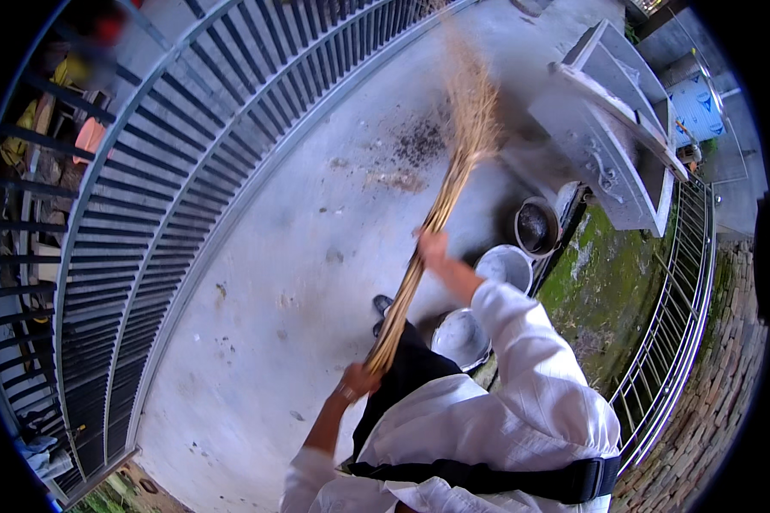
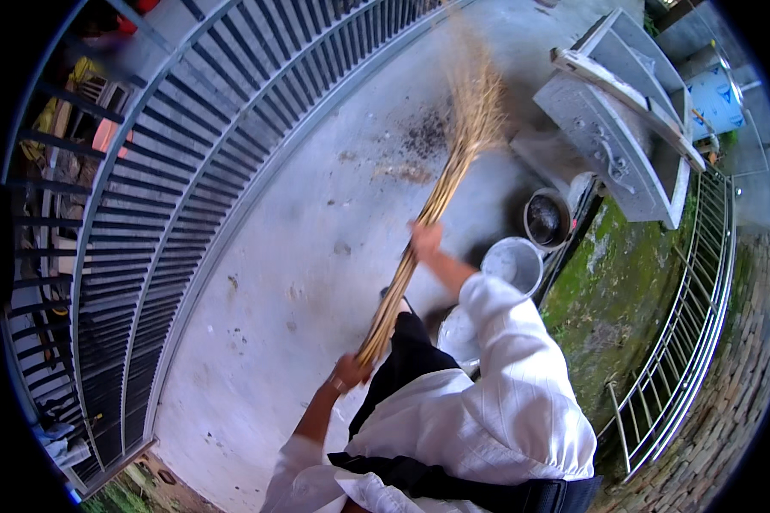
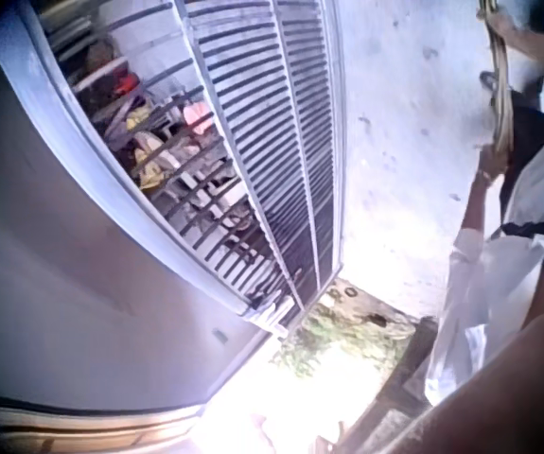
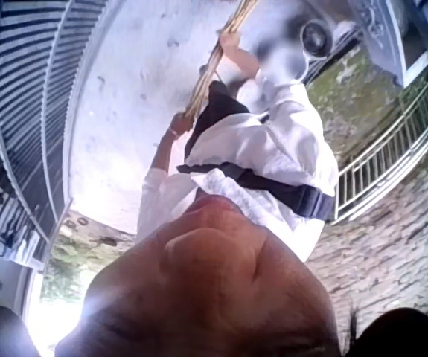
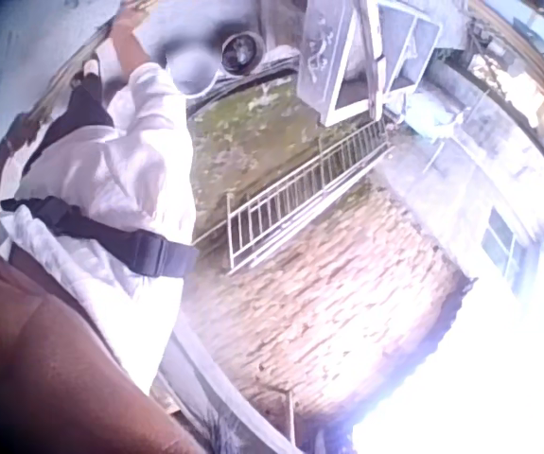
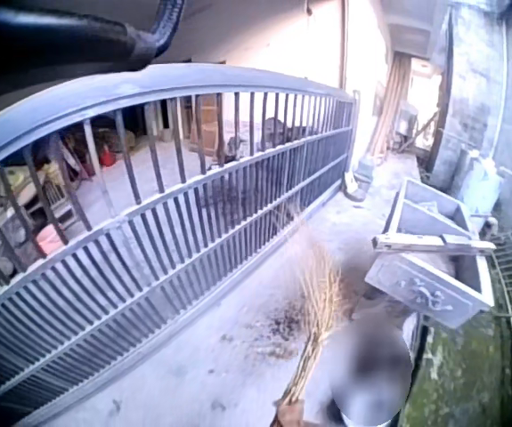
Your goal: The person uses a hoe to scrape dirt and debris from a concrete patio surface. They then switch to a traditional straw broom to sweep the area, gathering dust and loose material into a pile near a metal railing.
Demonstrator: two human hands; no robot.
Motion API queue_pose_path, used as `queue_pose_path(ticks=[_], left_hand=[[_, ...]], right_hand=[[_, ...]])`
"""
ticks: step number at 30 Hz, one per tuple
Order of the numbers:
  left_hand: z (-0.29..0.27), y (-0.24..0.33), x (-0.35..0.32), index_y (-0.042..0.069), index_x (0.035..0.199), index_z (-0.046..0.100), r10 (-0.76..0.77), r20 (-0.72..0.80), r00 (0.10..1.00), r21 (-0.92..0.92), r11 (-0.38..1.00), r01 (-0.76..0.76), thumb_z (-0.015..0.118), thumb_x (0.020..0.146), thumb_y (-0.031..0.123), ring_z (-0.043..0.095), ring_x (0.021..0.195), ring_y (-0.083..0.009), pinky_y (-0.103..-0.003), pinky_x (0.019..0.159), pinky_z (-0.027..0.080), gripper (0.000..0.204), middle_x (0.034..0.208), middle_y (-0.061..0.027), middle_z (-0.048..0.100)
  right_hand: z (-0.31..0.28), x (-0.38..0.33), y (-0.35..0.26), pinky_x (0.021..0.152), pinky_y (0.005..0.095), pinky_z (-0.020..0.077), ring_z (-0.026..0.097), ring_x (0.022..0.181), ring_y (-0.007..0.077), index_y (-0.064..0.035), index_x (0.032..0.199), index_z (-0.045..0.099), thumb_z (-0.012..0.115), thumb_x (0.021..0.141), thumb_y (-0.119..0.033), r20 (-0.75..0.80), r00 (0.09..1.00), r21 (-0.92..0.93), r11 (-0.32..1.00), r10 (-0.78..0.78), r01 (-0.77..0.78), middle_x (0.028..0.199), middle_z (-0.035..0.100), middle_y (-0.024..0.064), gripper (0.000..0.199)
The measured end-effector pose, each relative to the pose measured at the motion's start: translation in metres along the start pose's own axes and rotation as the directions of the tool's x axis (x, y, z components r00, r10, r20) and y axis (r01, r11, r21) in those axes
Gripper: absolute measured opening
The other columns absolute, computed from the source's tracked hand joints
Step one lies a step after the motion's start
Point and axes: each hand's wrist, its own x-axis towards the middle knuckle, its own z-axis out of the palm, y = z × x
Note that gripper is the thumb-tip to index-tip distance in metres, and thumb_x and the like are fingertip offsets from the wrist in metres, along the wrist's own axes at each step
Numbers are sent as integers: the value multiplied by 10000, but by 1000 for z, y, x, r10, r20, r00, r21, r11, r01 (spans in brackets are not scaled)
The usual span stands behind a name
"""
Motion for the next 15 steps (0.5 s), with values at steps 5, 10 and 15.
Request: queue_pose_path(ticks=[5, 10, 15], left_hand=[[16, 88, 34, -3, 671, 569, -108, 40, 993, -214, 970, 114, 554, 757, 205, 520, 391, -142, -272, 377, 409, 225, 512, -76, 558], [20, -40, -84, 75, 586, 580, -266, 3, 964, 239, 936, 257, 463, 744, 328, 575, 498, -233, -361, 503, 458, 321, 490, -88, 549], [3, -190, -238, 100, 783, 624, -335, -115, 935, 177, 919, 351, 570, 710, 356, 612, 630, -245, -348, 554, 461, 272, 640, -119, 608]], right_hand=[[-15, 98, 50, 396, 335, 352, 433, 455, 157, -10, 553, 473, 628, 665, -187, -51, 961, -16, 962, 272, -273, 519, 474, 36, 262], [25, -112, 96, 550, 377, 434, 528, 662, 241, -2, 842, 425, 634, 701, -241, 155, 940, -286, 924, 305, -252, 727, 521, 127, 348], [14, -254, 53, 455, 281, 434, 550, 542, 136, -50, 679, 570, 707, 630, -186, 463, 714, -107, 832, 526, -544, 616, 570, 43, 199]])
